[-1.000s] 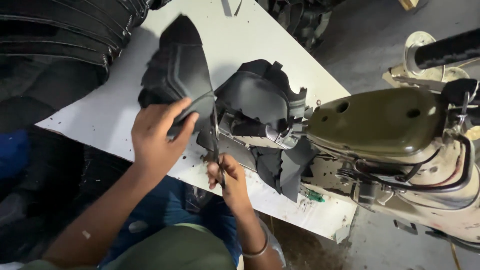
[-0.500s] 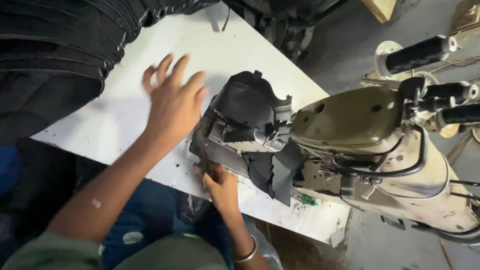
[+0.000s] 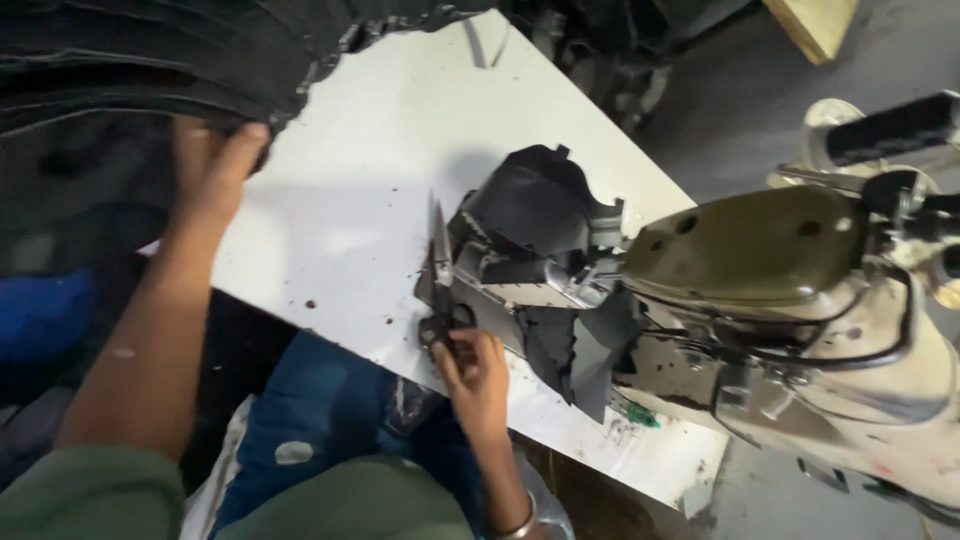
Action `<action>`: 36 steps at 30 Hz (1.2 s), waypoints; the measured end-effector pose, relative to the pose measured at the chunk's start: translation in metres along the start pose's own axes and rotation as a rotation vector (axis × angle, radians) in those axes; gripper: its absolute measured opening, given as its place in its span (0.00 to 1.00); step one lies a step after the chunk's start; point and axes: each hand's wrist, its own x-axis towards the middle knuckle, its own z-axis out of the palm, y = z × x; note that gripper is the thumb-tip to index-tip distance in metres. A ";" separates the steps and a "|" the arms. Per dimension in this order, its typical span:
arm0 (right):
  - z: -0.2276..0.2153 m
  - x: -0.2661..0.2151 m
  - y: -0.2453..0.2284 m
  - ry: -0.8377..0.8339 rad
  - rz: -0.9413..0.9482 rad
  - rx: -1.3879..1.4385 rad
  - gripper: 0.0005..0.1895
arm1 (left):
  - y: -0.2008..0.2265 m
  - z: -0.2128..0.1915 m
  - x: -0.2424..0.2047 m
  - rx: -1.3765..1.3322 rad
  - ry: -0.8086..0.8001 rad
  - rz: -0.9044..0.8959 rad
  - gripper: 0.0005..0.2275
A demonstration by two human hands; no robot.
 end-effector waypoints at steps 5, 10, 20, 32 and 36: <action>0.002 -0.034 0.043 0.006 0.145 0.177 0.10 | 0.032 0.022 -0.008 0.550 0.095 0.193 0.13; -0.002 -0.048 0.054 -0.001 0.244 0.323 0.08 | 0.062 0.061 -0.060 0.780 0.376 0.421 0.20; -0.018 -0.060 0.025 -0.063 0.183 0.938 0.13 | 0.156 0.127 -0.202 0.032 -0.539 -0.351 0.12; -0.060 -0.072 0.022 0.247 0.116 1.033 0.04 | 0.180 0.154 -0.223 -0.138 -0.377 -0.521 0.13; -0.069 -0.079 -0.006 0.409 -0.019 0.844 0.06 | 0.187 0.160 -0.219 -0.132 -0.369 -0.435 0.13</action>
